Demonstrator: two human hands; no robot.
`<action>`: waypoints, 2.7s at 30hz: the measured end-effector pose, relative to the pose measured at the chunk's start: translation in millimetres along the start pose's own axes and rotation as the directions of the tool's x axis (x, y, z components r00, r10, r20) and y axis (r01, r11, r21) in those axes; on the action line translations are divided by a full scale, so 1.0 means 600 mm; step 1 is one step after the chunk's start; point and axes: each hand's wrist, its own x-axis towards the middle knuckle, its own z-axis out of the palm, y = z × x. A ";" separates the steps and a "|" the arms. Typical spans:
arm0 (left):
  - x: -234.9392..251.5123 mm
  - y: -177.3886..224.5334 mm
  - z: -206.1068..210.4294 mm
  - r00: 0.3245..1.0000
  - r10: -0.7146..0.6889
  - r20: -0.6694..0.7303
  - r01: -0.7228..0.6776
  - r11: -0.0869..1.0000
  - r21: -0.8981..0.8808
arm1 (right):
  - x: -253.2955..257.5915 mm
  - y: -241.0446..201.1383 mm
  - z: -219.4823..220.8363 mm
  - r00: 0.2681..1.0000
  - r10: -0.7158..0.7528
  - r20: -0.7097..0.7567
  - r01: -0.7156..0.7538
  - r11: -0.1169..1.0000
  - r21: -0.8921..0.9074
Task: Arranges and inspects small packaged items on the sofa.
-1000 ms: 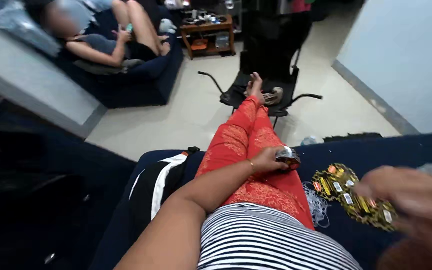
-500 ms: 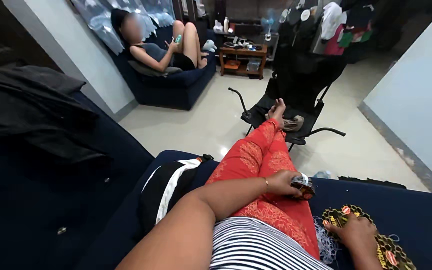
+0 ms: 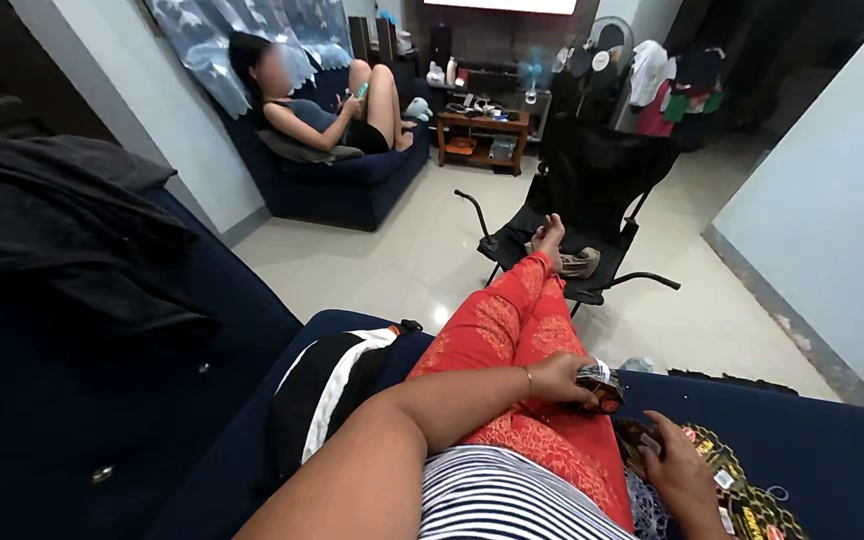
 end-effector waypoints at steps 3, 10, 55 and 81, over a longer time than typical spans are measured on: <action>0.000 0.003 -0.001 1.000 -0.005 -0.001 0.005 1.000 0.003 | -0.009 0.001 0.015 0.998 -0.014 -0.065 0.020 0.994 0.106; -0.001 -0.004 0.000 1.000 -0.011 -0.016 0.011 1.000 -0.029 | -0.046 0.024 0.043 0.934 0.357 -0.020 -0.269 0.738 0.619; 0.001 0.011 -0.015 0.997 -0.082 -0.001 0.082 0.994 -0.067 | 0.066 -0.083 0.005 0.963 0.264 -0.054 -0.063 0.416 0.907; -0.012 0.040 -0.018 0.991 0.008 0.134 0.021 0.977 -0.212 | 0.076 -0.074 -0.033 0.971 0.239 -0.016 -0.028 0.183 0.983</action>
